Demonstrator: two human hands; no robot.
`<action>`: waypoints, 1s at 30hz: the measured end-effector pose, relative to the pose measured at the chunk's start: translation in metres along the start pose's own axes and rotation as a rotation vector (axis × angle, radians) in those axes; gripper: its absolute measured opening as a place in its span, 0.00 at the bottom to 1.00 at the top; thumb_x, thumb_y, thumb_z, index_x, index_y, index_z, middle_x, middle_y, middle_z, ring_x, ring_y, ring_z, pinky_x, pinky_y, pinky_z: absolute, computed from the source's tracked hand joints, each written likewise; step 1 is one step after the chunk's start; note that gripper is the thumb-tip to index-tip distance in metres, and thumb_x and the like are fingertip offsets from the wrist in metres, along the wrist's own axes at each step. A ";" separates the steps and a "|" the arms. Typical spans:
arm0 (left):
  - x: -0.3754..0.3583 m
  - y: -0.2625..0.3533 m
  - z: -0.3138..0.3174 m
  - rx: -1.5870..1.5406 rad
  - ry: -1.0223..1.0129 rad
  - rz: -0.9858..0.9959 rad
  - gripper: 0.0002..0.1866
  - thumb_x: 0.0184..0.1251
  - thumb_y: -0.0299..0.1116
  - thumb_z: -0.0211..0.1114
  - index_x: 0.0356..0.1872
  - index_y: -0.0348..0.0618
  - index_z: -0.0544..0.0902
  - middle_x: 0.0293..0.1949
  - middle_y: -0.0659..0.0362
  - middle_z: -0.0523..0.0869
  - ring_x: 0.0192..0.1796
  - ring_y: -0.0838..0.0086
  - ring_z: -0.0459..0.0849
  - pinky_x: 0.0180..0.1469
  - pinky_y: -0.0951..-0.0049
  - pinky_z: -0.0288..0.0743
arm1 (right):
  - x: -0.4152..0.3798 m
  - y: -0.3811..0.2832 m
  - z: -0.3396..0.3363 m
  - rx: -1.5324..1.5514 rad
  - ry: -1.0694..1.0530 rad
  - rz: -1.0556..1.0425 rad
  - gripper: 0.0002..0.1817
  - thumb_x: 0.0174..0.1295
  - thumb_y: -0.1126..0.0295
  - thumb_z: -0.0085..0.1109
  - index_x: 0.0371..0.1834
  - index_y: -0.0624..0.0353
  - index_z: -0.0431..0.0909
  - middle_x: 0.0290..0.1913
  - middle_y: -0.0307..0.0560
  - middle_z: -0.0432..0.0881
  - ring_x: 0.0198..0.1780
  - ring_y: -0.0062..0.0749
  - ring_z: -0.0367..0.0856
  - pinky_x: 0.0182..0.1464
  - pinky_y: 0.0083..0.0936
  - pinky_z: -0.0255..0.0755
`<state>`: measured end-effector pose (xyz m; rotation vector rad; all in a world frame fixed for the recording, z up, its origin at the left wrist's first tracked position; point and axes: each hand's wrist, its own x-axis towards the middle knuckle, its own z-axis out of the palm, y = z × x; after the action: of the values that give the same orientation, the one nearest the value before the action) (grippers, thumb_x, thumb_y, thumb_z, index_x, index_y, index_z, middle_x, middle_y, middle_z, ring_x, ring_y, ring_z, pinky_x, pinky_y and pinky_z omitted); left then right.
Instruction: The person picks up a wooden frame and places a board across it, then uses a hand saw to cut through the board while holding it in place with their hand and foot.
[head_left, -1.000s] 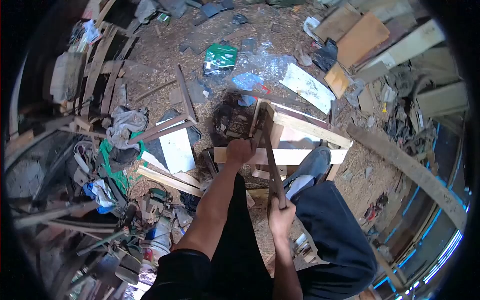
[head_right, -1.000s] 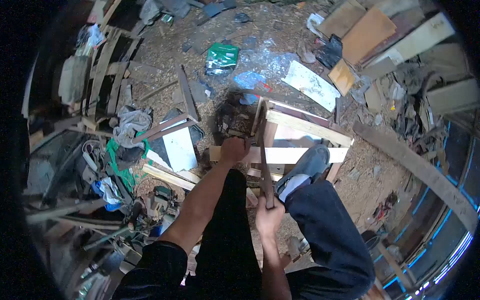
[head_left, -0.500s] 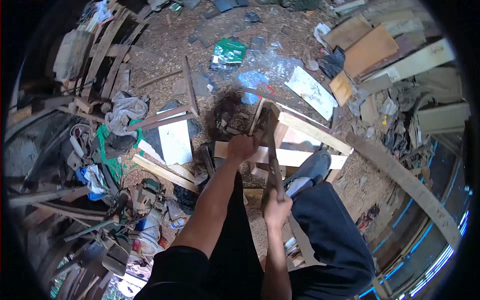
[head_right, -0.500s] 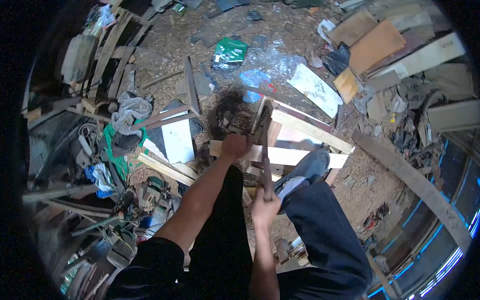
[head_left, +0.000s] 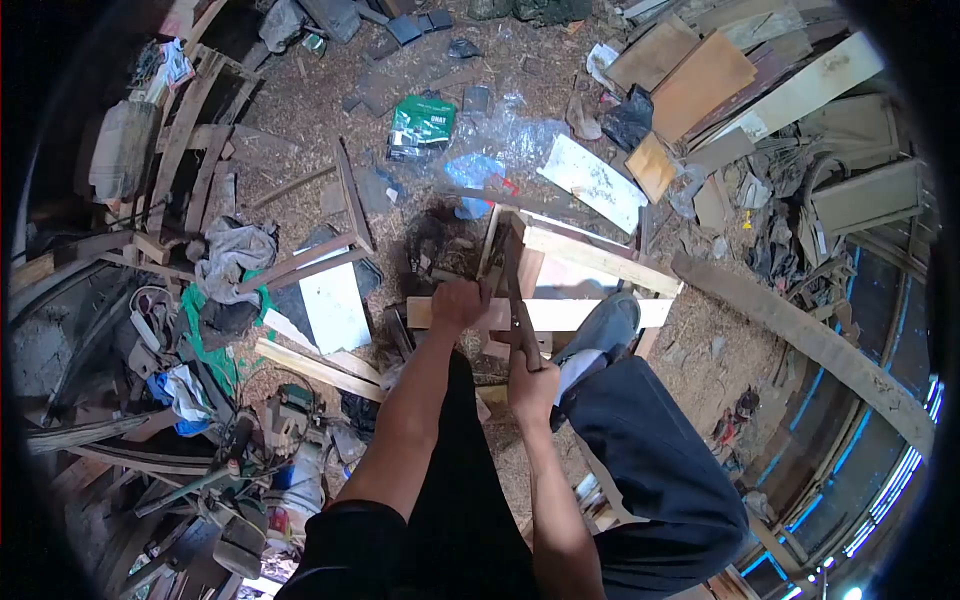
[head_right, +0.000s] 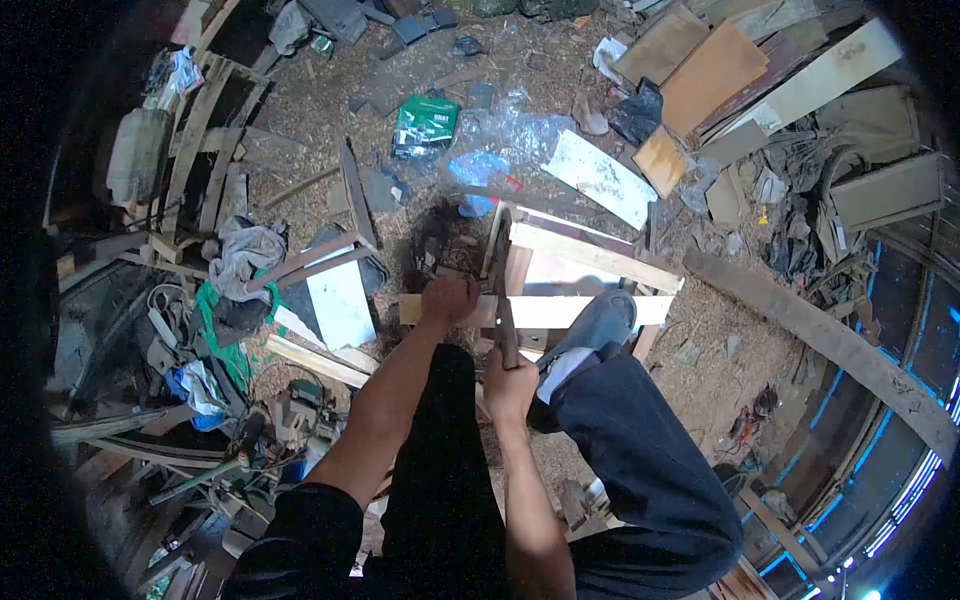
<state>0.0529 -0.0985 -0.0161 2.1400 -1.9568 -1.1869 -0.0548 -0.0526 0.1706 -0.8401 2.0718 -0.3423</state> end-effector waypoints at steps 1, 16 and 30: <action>-0.003 0.003 0.000 -0.025 -0.042 -0.025 0.27 0.64 0.47 0.46 0.18 0.37 0.83 0.23 0.42 0.82 0.28 0.51 0.84 0.38 0.55 0.78 | -0.008 0.000 -0.006 -0.003 0.001 -0.001 0.14 0.57 0.70 0.54 0.22 0.74 0.72 0.12 0.47 0.68 0.20 0.19 0.66 0.24 0.30 0.63; -0.003 0.003 0.004 -0.032 -0.010 0.002 0.27 0.64 0.47 0.47 0.19 0.37 0.84 0.22 0.43 0.83 0.28 0.51 0.84 0.37 0.54 0.79 | -0.002 0.007 -0.008 0.024 -0.059 -0.076 0.17 0.60 0.68 0.53 0.19 0.72 0.70 0.13 0.34 0.66 0.19 0.16 0.61 0.20 0.26 0.57; -0.004 0.001 0.000 0.006 0.034 0.027 0.25 0.63 0.51 0.50 0.21 0.40 0.85 0.24 0.45 0.83 0.29 0.52 0.84 0.38 0.56 0.78 | 0.007 -0.004 -0.001 0.007 0.005 0.023 0.14 0.58 0.69 0.53 0.25 0.73 0.74 0.14 0.50 0.71 0.22 0.18 0.71 0.25 0.29 0.64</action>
<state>0.0521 -0.0953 -0.0132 2.1151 -1.9710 -1.1343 -0.0561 -0.0605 0.1691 -0.8121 2.0823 -0.3391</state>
